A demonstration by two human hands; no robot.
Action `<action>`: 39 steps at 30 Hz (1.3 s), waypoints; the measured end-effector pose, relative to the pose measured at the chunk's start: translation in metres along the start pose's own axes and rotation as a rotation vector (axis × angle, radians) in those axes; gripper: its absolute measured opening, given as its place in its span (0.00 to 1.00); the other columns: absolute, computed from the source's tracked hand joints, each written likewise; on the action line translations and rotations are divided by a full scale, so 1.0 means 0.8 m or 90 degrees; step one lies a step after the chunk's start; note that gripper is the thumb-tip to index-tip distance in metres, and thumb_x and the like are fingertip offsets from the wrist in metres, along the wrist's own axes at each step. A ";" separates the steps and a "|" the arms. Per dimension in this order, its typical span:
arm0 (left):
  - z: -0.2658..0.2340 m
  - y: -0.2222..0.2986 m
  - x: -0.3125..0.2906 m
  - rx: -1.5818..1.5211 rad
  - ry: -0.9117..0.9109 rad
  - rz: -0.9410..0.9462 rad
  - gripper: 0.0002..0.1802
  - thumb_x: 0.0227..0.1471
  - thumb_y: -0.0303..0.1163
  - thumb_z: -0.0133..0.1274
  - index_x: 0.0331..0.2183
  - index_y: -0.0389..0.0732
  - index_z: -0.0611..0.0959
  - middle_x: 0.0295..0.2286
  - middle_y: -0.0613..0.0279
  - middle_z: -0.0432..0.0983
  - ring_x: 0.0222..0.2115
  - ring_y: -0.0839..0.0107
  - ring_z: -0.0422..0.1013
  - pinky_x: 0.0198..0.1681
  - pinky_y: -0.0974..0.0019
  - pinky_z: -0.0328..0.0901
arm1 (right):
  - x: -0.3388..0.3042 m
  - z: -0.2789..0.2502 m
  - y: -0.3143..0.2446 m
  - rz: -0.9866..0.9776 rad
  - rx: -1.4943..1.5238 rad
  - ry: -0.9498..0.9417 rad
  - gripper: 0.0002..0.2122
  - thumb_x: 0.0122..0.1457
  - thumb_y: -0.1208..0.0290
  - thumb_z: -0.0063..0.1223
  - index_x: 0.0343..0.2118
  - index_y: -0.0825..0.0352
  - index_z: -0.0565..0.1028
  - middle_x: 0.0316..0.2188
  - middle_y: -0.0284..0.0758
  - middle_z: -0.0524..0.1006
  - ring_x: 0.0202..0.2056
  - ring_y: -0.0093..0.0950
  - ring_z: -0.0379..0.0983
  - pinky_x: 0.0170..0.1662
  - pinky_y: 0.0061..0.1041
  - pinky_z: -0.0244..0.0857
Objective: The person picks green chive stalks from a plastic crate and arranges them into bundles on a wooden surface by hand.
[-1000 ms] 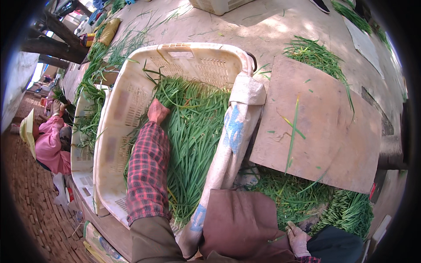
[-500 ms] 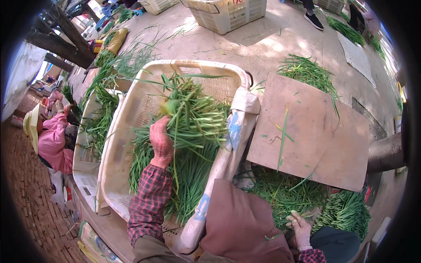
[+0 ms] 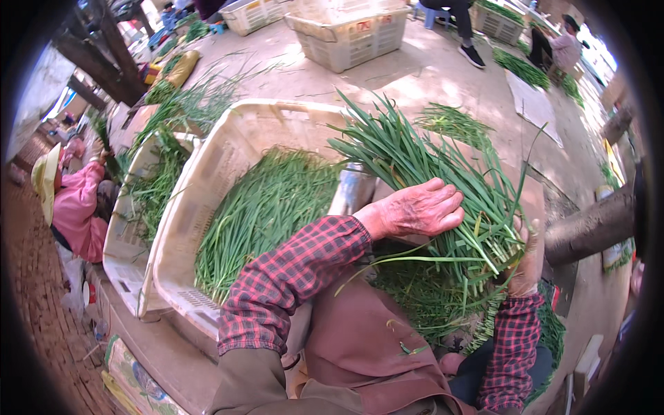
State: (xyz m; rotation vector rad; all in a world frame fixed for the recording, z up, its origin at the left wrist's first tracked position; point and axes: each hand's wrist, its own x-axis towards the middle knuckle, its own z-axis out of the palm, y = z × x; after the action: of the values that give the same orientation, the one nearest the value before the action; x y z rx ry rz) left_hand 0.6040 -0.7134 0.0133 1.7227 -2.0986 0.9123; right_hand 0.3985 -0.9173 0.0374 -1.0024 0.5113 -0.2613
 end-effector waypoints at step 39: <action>0.122 0.158 -0.065 -0.537 -0.098 -1.053 0.10 0.57 0.33 0.53 0.36 0.36 0.80 0.24 0.63 0.77 0.20 0.77 0.71 0.21 0.75 0.65 | -0.179 -0.100 0.017 -0.536 -0.467 0.262 0.15 0.62 0.79 0.52 0.52 0.70 0.75 0.45 0.39 0.80 0.46 0.30 0.77 0.50 0.27 0.70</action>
State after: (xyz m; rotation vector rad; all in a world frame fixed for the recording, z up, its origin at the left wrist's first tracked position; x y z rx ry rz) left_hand 0.5141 -0.7226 -0.1283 2.0613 -0.3227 -0.5213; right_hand 0.2342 -0.9068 0.0323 -1.8766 0.5409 -1.1032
